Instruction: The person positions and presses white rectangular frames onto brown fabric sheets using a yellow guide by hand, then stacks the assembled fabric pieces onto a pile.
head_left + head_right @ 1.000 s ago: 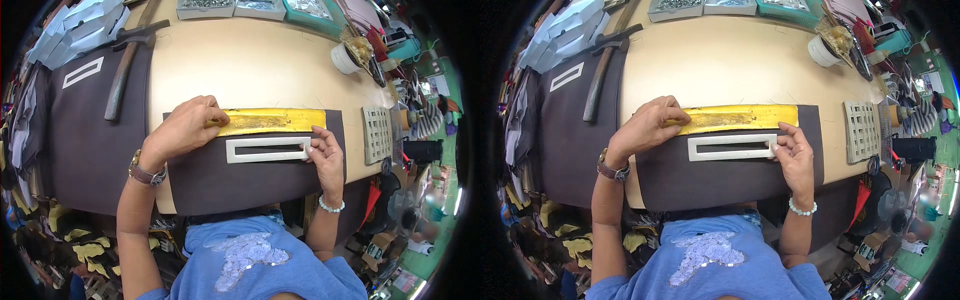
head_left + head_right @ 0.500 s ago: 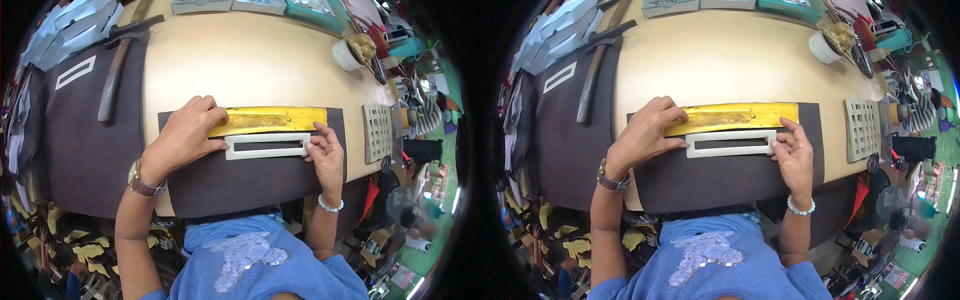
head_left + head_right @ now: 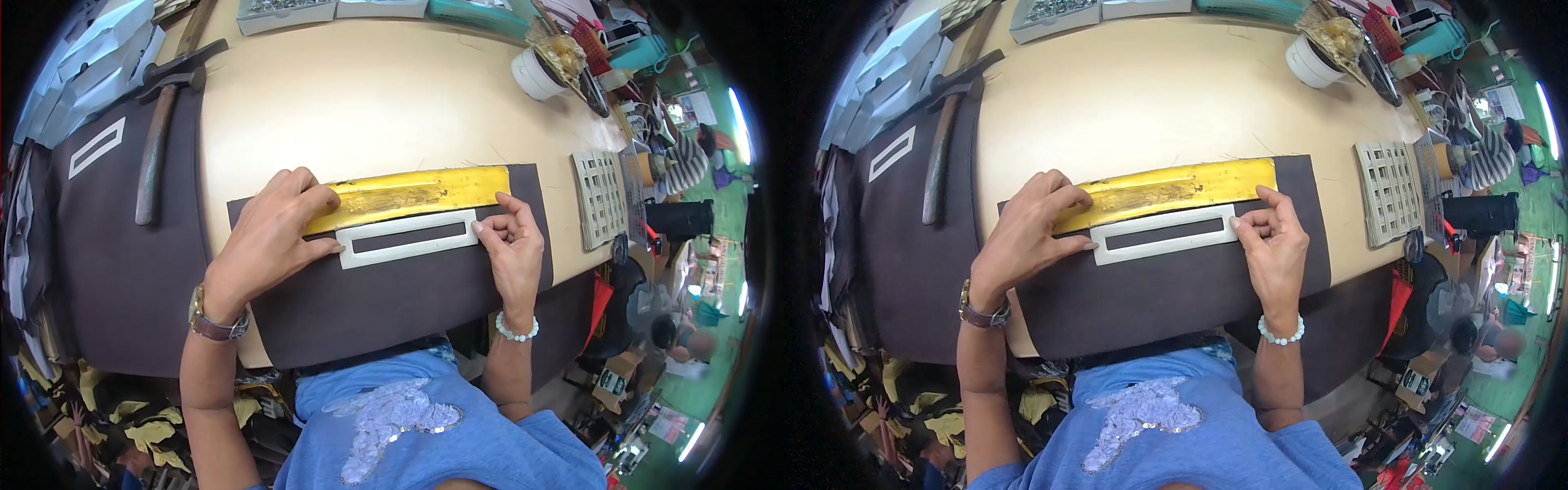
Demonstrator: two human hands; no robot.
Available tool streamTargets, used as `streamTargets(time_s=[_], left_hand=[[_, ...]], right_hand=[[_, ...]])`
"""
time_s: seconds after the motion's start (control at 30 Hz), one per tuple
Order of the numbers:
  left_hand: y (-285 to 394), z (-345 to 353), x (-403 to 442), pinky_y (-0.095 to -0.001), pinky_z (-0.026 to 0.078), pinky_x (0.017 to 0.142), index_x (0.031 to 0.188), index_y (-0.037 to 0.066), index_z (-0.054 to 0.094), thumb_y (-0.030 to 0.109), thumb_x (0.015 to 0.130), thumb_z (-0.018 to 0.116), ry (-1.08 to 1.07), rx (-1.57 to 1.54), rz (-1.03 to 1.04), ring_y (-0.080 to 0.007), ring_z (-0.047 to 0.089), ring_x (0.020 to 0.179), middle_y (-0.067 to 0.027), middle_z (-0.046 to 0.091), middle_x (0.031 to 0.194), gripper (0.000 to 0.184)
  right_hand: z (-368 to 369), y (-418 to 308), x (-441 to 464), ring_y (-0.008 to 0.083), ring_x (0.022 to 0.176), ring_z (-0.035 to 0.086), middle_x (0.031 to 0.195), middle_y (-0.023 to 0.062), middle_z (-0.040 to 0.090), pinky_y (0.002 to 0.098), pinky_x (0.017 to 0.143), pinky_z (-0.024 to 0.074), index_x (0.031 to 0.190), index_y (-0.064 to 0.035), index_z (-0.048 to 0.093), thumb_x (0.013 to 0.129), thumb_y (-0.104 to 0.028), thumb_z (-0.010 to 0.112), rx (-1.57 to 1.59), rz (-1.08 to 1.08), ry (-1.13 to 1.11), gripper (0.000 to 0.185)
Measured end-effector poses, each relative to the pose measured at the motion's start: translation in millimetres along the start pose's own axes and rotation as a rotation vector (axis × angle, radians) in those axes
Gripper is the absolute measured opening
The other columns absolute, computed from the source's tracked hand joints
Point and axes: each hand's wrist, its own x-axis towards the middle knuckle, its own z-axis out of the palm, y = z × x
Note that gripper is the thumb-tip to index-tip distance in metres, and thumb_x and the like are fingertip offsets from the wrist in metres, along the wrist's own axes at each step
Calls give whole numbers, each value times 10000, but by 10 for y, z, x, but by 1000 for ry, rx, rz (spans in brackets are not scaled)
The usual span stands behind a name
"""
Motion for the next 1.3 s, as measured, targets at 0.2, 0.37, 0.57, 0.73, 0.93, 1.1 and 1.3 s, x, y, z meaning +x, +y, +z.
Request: streamTargets(time_s=[0.2,0.37,0.57,0.73,0.93,1.1,1.3], left_hand=[[-4,5,-12,-380,437,782,961,44,590,212,665,774,0,4,2,-271,514,894,-95,529,925,386],[-14,8,-23,-379,440,790,968,43,588,215,666,775,11,4,17,-271,514,897,-95,527,929,394],[-4,10,-25,-379,442,800,968,42,590,215,671,773,6,6,8,-272,513,903,-97,530,940,389],[-14,20,-24,-376,441,803,963,40,594,216,671,775,19,-4,22,-272,510,899,-98,533,941,386],[-24,30,-34,-372,439,804,963,41,599,202,665,779,21,17,24,-266,510,891,-96,535,932,383],[-21,27,-51,-377,439,801,959,35,595,194,669,773,36,8,33,-265,508,884,-94,526,921,375],[43,58,-63,-383,444,809,928,27,591,142,691,737,66,68,46,-275,520,896,-102,531,924,301]], right_hand=[[5,-4,19,86,645,571,724,77,654,223,618,462,1172,68,525,765,22,684,-20,-1,3,439],[20,-10,11,91,640,579,719,83,659,228,609,464,1165,70,522,766,20,684,-39,-12,16,434],[16,-10,21,88,640,581,718,84,662,228,608,463,1146,71,534,765,12,691,-59,-16,7,417],[-1,39,28,85,642,583,719,81,665,226,608,465,1138,69,541,764,-2,706,-48,-32,-6,415],[9,-3,22,83,647,588,715,78,665,214,615,468,1136,67,542,762,-10,718,-73,-42,1,420],[17,37,27,69,631,576,709,77,667,211,585,453,1121,50,558,765,-8,717,-88,-87,11,395],[86,19,-70,217,717,592,774,67,606,345,654,470,946,-38,624,780,-51,663,-762,-686,58,171]])
